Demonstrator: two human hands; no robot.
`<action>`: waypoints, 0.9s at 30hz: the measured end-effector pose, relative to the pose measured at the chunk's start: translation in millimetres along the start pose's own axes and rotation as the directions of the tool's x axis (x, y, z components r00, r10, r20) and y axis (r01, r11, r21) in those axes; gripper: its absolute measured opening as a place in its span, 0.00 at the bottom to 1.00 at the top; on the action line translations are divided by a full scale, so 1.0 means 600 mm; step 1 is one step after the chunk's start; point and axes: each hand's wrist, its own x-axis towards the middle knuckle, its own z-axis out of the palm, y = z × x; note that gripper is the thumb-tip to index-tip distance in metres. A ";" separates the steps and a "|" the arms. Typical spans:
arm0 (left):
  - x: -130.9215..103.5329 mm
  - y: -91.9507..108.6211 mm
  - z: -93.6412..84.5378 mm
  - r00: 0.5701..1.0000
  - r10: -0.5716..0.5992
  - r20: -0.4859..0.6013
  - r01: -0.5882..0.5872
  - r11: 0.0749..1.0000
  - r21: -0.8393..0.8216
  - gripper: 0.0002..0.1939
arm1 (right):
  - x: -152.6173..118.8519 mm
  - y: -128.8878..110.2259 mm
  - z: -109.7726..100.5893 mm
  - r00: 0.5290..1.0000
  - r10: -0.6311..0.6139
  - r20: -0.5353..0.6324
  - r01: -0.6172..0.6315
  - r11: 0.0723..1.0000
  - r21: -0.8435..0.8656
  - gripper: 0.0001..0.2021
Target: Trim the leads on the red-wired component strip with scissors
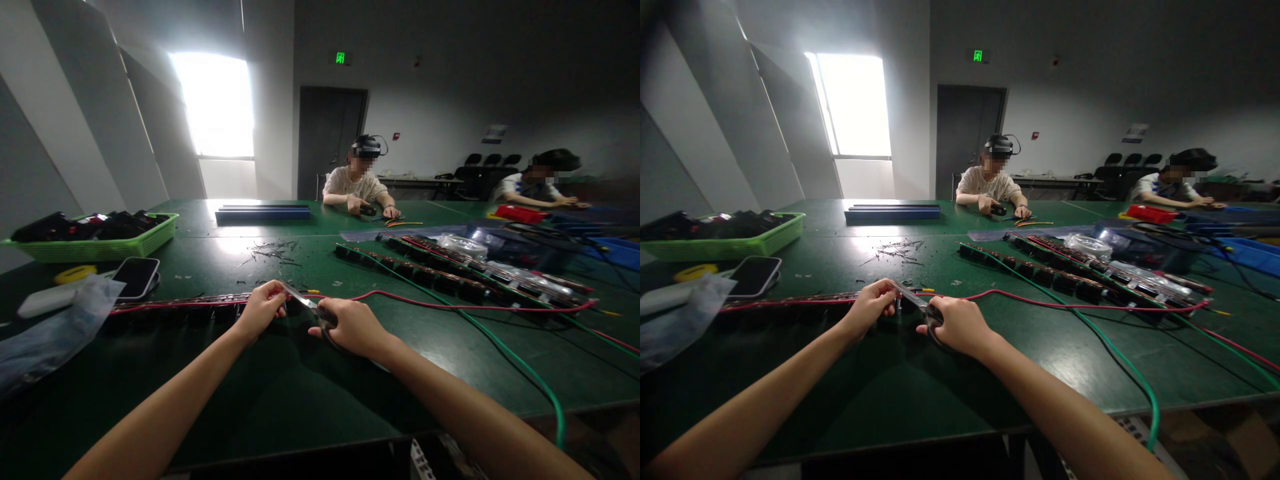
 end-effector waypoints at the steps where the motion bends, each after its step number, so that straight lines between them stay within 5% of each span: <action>1: 0.000 0.000 0.000 1.000 0.002 -0.002 -0.002 1.000 0.003 0.07 | 0.000 0.000 0.000 1.000 0.002 0.002 -0.002 1.000 -0.003 0.19; 17: 0.000 -0.001 -0.001 1.000 0.006 0.006 -0.006 1.000 0.022 0.08 | 0.002 0.005 0.005 0.999 0.013 -0.030 -0.013 1.000 0.004 0.26; 27: 0.004 -0.009 -0.003 1.000 -0.010 -0.004 0.010 0.999 0.046 0.11 | 0.005 0.009 0.008 0.993 0.055 -0.106 -0.043 0.993 0.112 0.22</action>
